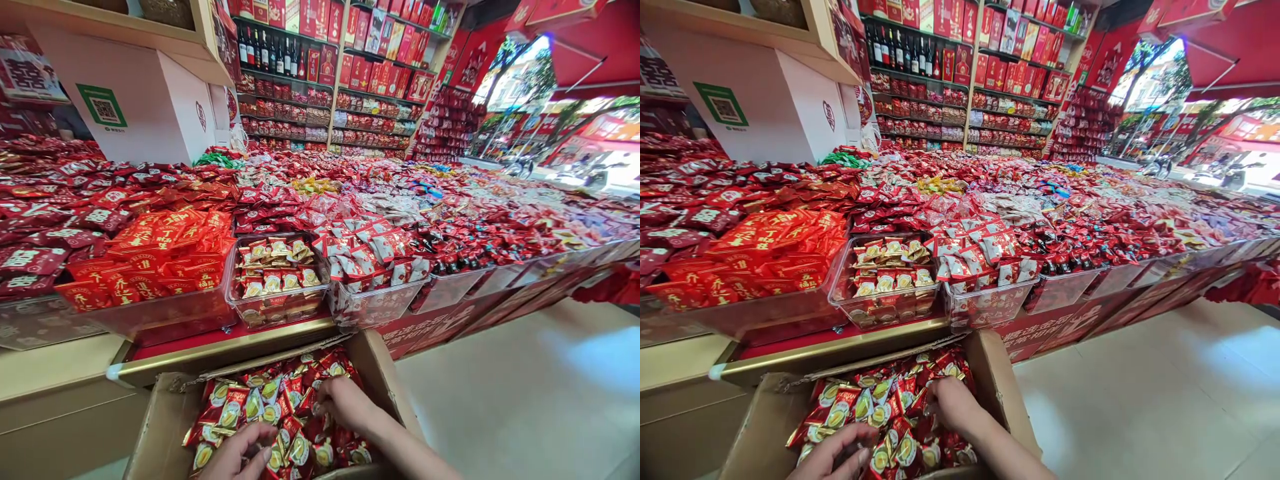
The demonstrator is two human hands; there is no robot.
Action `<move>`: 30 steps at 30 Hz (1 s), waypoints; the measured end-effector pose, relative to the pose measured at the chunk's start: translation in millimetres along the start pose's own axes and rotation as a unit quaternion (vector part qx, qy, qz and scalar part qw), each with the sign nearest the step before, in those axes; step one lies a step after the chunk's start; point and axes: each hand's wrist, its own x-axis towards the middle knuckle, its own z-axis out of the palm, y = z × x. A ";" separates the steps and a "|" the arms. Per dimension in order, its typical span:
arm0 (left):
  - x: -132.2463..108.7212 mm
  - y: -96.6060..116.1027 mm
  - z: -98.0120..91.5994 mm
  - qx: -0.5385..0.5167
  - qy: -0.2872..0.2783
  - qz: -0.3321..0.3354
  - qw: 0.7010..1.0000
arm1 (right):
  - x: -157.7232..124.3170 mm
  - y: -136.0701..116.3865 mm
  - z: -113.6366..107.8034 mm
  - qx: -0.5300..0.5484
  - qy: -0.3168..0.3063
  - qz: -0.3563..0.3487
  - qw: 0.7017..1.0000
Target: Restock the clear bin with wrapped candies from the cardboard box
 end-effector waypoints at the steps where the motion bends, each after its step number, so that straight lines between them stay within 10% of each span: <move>1: 3.5 6.5 0.8 -0.021 0.013 0.005 1.000 | -2.0 -3.4 -5.1 0.036 0.029 -0.009 0.999; 8: 18.6 68.9 5.5 -0.281 0.042 0.057 0.957 | -8.2 -44.9 -30.3 0.472 0.148 -0.007 0.869; 20: 9.0 86.6 8.5 -0.533 0.110 -0.022 0.838 | -14.5 -60.7 -25.3 0.609 0.125 0.006 0.783; 25: 7.9 62.4 12.4 -0.479 0.110 -0.014 0.871 | -20.1 -57.4 -24.7 0.565 0.061 0.007 0.823; 30: -1.6 30.0 15.4 -0.420 0.109 -0.013 0.901 | -22.6 -80.2 -105.2 0.323 0.203 -0.128 0.915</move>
